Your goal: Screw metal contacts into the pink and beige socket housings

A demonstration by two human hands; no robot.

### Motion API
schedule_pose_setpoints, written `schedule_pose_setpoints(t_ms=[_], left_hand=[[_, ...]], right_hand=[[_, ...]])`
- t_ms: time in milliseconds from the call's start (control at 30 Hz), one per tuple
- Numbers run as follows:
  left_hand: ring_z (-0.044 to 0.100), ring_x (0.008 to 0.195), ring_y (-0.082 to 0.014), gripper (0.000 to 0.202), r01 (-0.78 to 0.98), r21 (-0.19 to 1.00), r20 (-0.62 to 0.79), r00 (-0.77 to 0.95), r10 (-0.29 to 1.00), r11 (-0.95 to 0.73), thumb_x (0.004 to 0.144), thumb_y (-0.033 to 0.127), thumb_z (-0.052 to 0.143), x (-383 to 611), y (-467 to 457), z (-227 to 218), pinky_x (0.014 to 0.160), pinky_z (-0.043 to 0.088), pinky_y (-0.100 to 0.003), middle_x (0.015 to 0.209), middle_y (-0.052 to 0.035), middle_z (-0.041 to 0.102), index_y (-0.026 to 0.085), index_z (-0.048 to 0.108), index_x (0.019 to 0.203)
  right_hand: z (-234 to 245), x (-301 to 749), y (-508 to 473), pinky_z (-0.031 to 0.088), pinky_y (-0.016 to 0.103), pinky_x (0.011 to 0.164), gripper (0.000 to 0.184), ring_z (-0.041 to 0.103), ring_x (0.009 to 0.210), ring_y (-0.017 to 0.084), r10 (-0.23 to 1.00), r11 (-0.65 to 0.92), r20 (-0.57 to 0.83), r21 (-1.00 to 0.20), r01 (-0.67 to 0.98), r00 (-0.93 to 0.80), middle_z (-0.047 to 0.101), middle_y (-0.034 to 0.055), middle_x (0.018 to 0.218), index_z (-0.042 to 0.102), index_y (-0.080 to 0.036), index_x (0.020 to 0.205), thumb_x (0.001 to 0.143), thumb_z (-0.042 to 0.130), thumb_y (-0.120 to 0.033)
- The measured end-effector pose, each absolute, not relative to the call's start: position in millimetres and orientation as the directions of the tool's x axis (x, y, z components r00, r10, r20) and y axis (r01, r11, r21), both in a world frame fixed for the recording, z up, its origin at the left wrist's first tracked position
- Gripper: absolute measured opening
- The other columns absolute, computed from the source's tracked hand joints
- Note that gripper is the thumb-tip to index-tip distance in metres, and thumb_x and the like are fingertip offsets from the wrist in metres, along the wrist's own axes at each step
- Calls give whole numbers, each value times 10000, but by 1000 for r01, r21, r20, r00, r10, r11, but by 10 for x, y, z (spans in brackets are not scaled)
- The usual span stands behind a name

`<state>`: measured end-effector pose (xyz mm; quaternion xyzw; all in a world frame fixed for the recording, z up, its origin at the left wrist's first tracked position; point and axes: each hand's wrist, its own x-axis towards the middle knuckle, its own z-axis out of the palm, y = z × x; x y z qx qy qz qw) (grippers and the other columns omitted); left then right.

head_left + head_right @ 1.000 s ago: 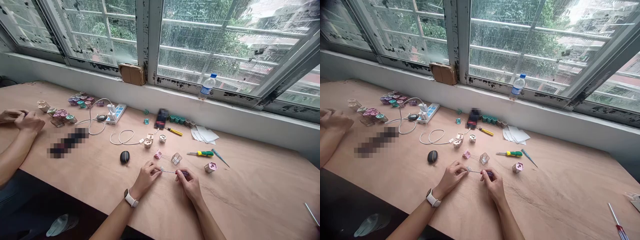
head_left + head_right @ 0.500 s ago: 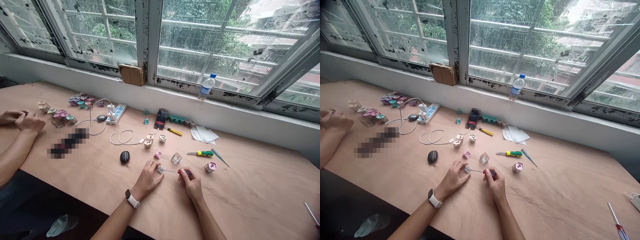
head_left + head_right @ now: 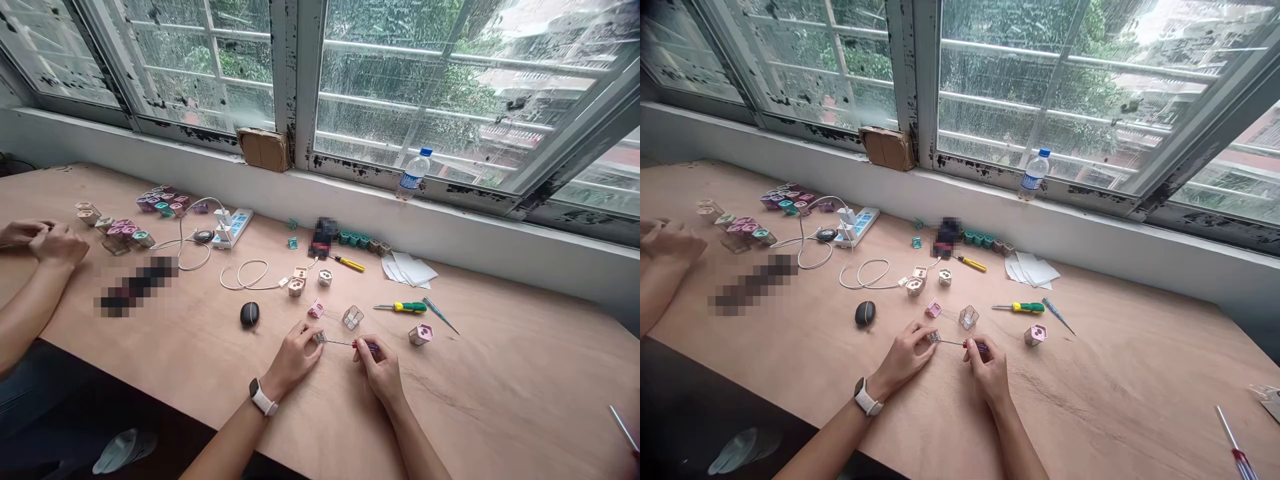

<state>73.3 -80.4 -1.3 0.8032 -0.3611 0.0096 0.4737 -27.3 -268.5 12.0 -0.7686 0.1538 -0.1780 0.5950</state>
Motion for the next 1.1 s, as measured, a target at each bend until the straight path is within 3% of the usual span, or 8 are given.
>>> schedule_pose_setpoints(t_ms=[200,533,767,900,1100], left_hand=[[620,824,-161,267,-584,770,371,738,-564,-258,878,154,599,729,-801,-20,787,555,-298,969,-53,608,222,644,1132],[626,893,-169,272,-580,782,377,733,-566,-229,895,144,571,728,-800,-37,786,573,-291,1019,-70,594,219,651,1144],[617,773,-127,267,-576,788,391,741,-546,-218,886,115,556,726,-804,-32,722,581,-256,1023,-64,586,205,656,1117],[611,757,-117,293,-590,780,412,734,-540,-207,875,86,559,731,-802,-46,706,579,-248,1039,-63,600,198,652,1129],[611,731,-108,297,-606,770,438,729,-526,-199,878,81,552,732,-803,-54,684,582,-241,1040,-67,605,193,654,1134]], right_hand=[[103,-269,-2685,428,244,513,404,548,550,153,-424,-249,83,-968,-28,902,623,35,627,669,-170,821,895,589,-558],[110,-267,-2670,430,238,521,370,545,553,142,-400,-244,69,-969,-33,914,629,36,640,669,-165,839,905,596,-522],[81,-272,-2686,436,233,528,358,547,567,134,-359,-223,57,-974,-27,932,639,42,677,658,-159,899,913,593,-510],[83,-271,-2688,471,244,557,363,555,579,137,-337,-201,45,-979,-25,941,645,35,703,601,-166,1029,915,592,-511],[108,-277,-2677,512,259,611,332,594,636,146,-271,-184,46,-983,-5,961,663,39,792,505,-199,1062,938,560,-501]])
